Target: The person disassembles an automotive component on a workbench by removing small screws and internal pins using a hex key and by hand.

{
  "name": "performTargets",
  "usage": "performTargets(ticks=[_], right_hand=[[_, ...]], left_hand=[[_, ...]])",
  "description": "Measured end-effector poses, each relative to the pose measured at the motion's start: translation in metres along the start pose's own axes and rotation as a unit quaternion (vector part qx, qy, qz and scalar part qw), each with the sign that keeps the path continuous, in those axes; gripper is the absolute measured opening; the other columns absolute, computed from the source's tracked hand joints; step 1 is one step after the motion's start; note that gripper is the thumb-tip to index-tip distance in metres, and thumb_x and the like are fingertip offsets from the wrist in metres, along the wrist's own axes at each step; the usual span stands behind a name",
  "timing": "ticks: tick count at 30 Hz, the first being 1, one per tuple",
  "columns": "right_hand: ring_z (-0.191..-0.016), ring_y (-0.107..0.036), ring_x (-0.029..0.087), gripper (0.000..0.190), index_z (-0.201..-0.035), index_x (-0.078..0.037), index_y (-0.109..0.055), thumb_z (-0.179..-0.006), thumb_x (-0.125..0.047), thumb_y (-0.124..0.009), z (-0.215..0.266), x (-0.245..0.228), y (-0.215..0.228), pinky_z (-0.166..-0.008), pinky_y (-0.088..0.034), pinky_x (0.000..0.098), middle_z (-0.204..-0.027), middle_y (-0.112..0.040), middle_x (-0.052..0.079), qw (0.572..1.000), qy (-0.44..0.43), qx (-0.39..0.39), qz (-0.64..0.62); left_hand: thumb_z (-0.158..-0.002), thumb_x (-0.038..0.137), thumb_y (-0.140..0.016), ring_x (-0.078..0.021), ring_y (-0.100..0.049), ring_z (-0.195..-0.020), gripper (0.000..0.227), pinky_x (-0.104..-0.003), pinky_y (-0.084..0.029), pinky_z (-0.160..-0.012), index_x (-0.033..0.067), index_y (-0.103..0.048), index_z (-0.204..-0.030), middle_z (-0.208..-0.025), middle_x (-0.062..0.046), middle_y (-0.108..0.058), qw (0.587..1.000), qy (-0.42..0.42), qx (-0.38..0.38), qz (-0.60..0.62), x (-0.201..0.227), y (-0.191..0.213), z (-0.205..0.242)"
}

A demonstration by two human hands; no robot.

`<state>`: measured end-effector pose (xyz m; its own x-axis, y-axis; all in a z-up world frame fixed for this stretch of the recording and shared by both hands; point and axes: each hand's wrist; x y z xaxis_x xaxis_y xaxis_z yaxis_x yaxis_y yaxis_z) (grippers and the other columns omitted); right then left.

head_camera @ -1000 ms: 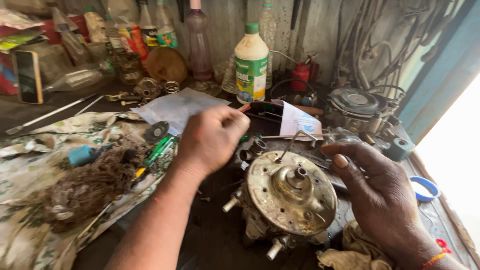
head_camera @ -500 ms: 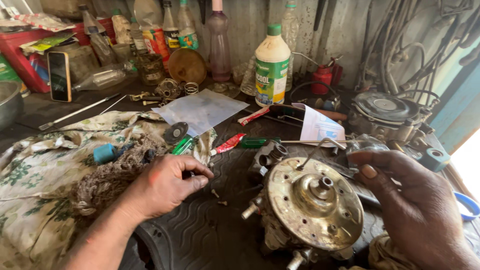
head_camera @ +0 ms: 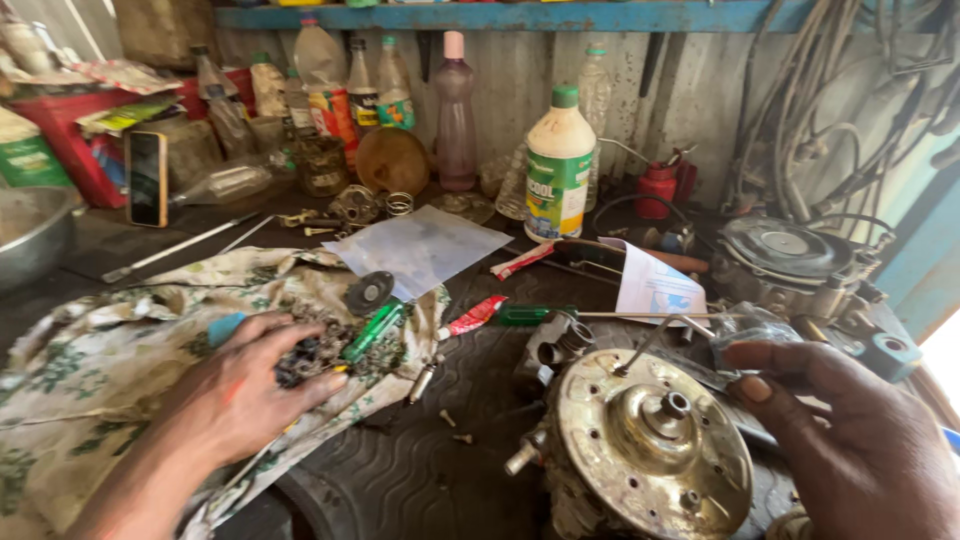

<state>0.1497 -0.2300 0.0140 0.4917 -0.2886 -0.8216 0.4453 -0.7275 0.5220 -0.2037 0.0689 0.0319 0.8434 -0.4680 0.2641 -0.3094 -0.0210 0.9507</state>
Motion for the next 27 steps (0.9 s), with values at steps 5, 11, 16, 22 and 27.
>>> performTargets(ticks=[5,11,16,22,27], right_hand=[[-0.1,-0.08,0.021,0.036,-0.13,-0.009,-0.068,-0.097,-0.023,-0.071,-0.002,0.013,-0.004,-0.077,-0.063,0.0379,-0.112,-0.076,0.011,0.992,0.011,-0.043,-0.118],[-0.092,-0.078,0.019,0.037,-0.13,-0.011,-0.069,-0.096,-0.024,-0.071,0.0,0.007,-0.001,-0.073,-0.064,0.0369,-0.109,-0.076,0.01,0.999,-0.033,-0.024,-0.018],[-0.086,-0.075,0.021,0.038,-0.132,-0.012,-0.069,-0.096,-0.023,-0.071,-0.001,0.0,-0.001,-0.071,-0.062,0.0375,-0.101,-0.075,0.012,0.999,-0.028,-0.031,-0.028],[-0.089,-0.078,0.019,0.041,-0.132,-0.012,-0.075,-0.094,-0.029,-0.073,0.002,-0.014,-0.003,-0.082,-0.062,0.034,-0.097,-0.078,0.011,0.997,-0.054,-0.012,0.062],[-0.088,-0.081,0.019,0.041,-0.132,-0.012,-0.075,-0.094,-0.027,-0.074,0.004,-0.025,-0.004,-0.082,-0.062,0.0349,-0.097,-0.078,0.012,0.993,-0.081,-0.01,0.082]], left_hand=[[-0.081,0.057,-0.069,-0.0203,-0.056,-0.131,0.061,-0.048,-0.044,-0.108,0.0283,-0.064,-0.134,-0.15,0.007,-0.05,0.994,-0.01,0.003,-0.107,-0.002,-0.005,0.011],[-0.086,0.036,-0.074,-0.0185,-0.07,-0.102,0.049,-0.037,-0.057,-0.096,0.0132,-0.06,-0.128,-0.125,-0.003,-0.065,0.981,-0.079,-0.002,-0.177,0.005,-0.012,0.009],[-0.089,0.037,-0.077,-0.0181,-0.074,-0.075,0.04,-0.034,-0.064,-0.069,0.0163,-0.067,-0.121,-0.105,-0.001,-0.073,0.991,-0.072,0.055,-0.094,0.006,0.007,0.013],[-0.089,0.032,-0.072,-0.0199,-0.074,-0.073,0.029,-0.034,-0.063,-0.069,0.0158,-0.073,-0.113,-0.104,-0.004,-0.077,0.993,-0.023,0.095,-0.058,-0.015,0.057,0.006],[-0.08,0.03,-0.078,-0.0348,-0.072,-0.086,0.043,-0.045,-0.058,-0.077,0.0075,-0.071,-0.116,-0.111,-0.016,-0.072,0.958,-0.108,0.248,-0.091,-0.056,0.077,-0.023]])
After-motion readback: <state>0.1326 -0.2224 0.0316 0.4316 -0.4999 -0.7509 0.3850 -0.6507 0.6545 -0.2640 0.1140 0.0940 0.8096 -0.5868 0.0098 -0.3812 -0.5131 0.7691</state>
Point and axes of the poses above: each hand's wrist, its own z-axis away from the middle knuckle, its own y-axis out of the back of the hand, x = y × z
